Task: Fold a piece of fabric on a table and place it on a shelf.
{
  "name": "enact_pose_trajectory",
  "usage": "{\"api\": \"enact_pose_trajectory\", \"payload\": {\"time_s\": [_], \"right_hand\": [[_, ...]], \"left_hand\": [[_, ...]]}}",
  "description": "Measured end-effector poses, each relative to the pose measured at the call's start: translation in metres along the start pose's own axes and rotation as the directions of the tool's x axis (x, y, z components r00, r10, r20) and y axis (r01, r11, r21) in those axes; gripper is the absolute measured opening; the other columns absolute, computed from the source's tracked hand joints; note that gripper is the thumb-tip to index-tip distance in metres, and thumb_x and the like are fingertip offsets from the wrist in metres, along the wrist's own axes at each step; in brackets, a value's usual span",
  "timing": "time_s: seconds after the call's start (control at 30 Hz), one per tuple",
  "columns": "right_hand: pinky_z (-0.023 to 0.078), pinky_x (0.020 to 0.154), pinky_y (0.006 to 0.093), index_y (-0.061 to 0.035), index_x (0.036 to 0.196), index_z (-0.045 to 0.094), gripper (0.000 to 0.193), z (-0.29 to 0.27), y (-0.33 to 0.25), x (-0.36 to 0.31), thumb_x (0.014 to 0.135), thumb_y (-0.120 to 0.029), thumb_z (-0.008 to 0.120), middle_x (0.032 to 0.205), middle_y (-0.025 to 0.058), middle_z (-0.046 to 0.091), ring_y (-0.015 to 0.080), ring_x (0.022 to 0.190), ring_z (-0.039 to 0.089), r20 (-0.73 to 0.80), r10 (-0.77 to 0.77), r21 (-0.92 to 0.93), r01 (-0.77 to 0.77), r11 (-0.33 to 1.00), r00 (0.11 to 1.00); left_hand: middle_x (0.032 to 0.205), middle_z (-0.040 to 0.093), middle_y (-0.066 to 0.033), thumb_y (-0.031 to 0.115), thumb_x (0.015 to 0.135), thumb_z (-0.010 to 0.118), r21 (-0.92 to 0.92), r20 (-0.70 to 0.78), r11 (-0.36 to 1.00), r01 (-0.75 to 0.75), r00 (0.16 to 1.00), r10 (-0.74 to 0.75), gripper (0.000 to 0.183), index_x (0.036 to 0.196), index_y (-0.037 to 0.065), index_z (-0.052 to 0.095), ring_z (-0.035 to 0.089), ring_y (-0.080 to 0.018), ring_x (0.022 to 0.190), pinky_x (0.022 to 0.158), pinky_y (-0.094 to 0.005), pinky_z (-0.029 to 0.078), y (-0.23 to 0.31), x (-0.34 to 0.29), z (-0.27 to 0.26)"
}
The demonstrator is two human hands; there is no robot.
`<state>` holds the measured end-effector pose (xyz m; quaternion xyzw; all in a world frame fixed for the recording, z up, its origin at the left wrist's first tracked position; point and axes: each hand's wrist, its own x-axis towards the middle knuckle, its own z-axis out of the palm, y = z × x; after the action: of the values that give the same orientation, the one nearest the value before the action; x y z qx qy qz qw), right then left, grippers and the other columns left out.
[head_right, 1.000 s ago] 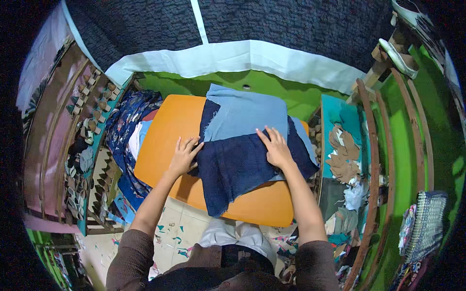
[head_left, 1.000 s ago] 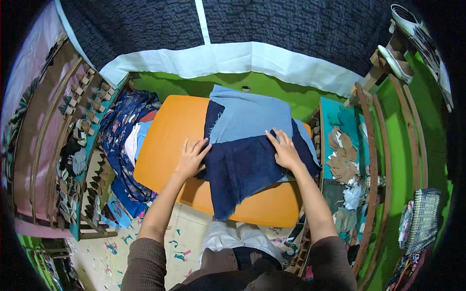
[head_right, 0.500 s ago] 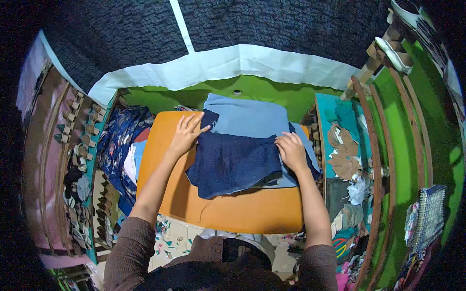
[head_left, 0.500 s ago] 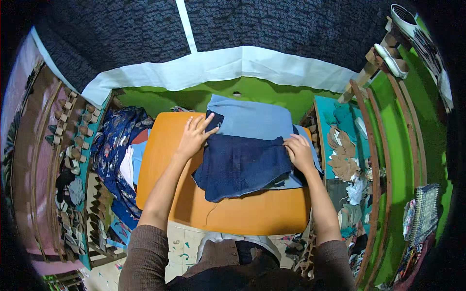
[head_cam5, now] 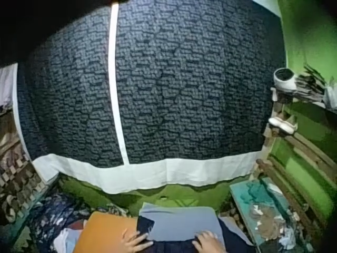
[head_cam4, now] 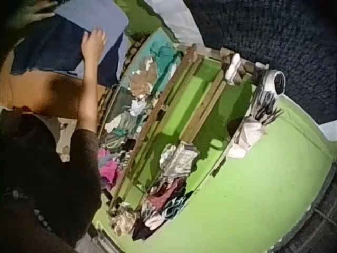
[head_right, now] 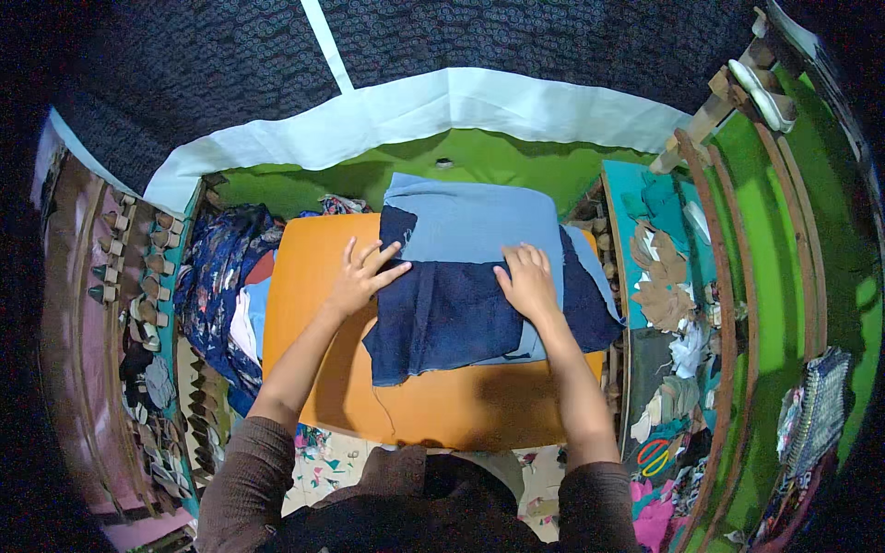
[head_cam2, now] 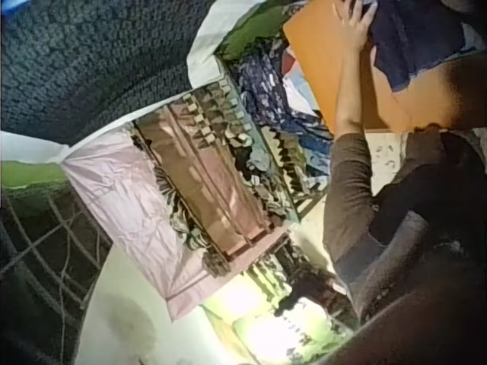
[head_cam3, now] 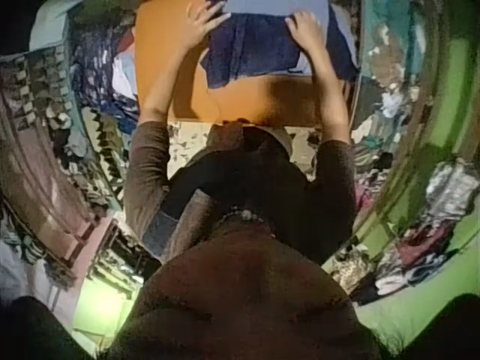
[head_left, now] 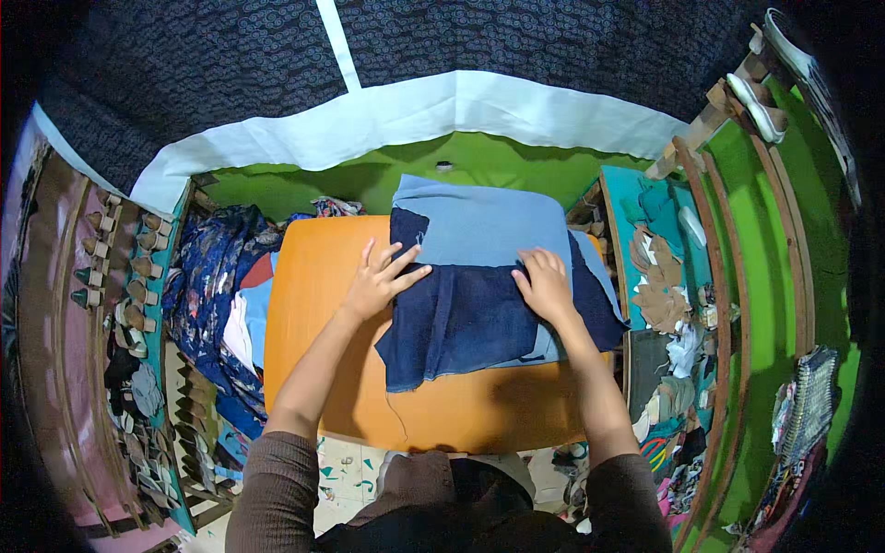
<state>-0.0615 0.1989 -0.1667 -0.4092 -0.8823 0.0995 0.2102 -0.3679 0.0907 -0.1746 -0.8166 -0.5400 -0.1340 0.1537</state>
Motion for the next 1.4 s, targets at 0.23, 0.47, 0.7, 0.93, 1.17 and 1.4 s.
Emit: {"api": "enact_pose_trajectory", "payload": {"time_s": [0.23, 0.47, 0.7, 0.93, 1.17, 1.4], "right_hand": [[0.03, 0.095, 0.0513, -0.006, 0.085, 0.058, 0.021, 0.017, 0.016, 0.005, 0.083, -0.027, 0.056, 0.091, 0.0071, 0.059, 0.0288, 0.091, 0.051, 0.009, 0.047, -0.002, -0.047, 0.999, 0.999], [0.022, 0.102, 0.054, -0.0087, 0.101, 0.057, 0.022, 0.029, -0.013, 0.007, 0.083, -0.021, 0.055, 0.106, 0.0077, 0.055, 0.0253, 0.109, 0.047, -0.039, 0.137, -0.227, -0.143, 0.963, 0.99], [0.017, 0.102, 0.0583, -0.0168, 0.131, 0.041, 0.048, 0.053, -0.075, 0.001, 0.087, -0.034, 0.047, 0.137, 0.0124, 0.036, 0.0312, 0.126, 0.033, 0.006, 0.119, -0.154, -0.116, 0.981, 0.993], [0.011, 0.103, 0.0594, -0.0187, 0.134, 0.038, 0.051, 0.065, -0.002, -0.037, 0.087, -0.036, 0.046, 0.141, 0.0081, 0.032, 0.0222, 0.13, 0.029, 0.01, 0.296, -0.346, -0.275, 0.897, 0.955], [0.014, 0.102, 0.0608, -0.0188, 0.134, 0.038, 0.052, 0.005, -0.002, -0.078, 0.085, -0.033, 0.049, 0.141, 0.0118, 0.03, 0.0333, 0.13, 0.027, 0.119, 0.118, -0.198, -0.092, 0.976, 0.986], [0.022, 0.098, 0.0635, -0.0348, 0.133, 0.036, 0.064, -0.002, 0.008, -0.137, 0.078, -0.006, 0.052, 0.142, 0.0137, 0.026, 0.0368, 0.126, 0.032, 0.274, -0.114, -0.266, 0.19, 0.945, 0.955]], "left_hand": [[0.136, 0.036, -0.0067, 0.007, 0.078, 0.051, -0.274, -0.241, 0.895, 0.352, 0.875, -0.419, 0.047, 0.118, 0.03, 0.055, 0.038, -0.0303, 0.117, 0.102, -0.0569, 0.018, 0.013, 0.021, 0.014], [0.137, 0.033, -0.0152, 0.006, 0.078, 0.053, 0.1, 0.202, 0.895, 0.434, 0.872, -0.446, 0.05, 0.126, 0.021, 0.048, 0.033, -0.0343, 0.125, 0.103, -0.0515, 0.022, -0.049, 0.007, 0.032], [0.14, 0.033, -0.0081, 0.043, 0.082, 0.052, -0.239, 0.228, 0.92, 0.312, 0.939, -0.259, 0.057, 0.131, 0.018, 0.042, 0.031, -0.0291, 0.128, 0.104, -0.0518, 0.018, 0.063, 0.042, 0.001], [0.141, 0.032, -0.0083, 0.044, 0.084, 0.05, -0.266, 0.213, 0.92, 0.29, 0.948, -0.237, 0.056, 0.131, 0.014, 0.042, 0.03, -0.0262, 0.129, 0.105, -0.0422, 0.024, 0.036, 0.0, 0.051], [0.141, 0.03, -0.013, 0.048, 0.076, 0.056, -0.366, 0.355, 0.907, 0.208, 0.932, -0.071, 0.071, 0.132, 0.009, 0.038, 0.028, -0.0275, 0.13, 0.106, -0.0512, 0.015, 0.064, -0.045, -0.027], [0.14, 0.032, -0.0111, 0.018, 0.08, 0.049, -0.088, 0.285, 0.993, 0.081, 0.957, -0.053, 0.052, 0.131, 0.015, 0.04, 0.035, -0.0226, 0.127, 0.103, -0.0465, 0.025, 0.105, -0.064, -0.017]]}}
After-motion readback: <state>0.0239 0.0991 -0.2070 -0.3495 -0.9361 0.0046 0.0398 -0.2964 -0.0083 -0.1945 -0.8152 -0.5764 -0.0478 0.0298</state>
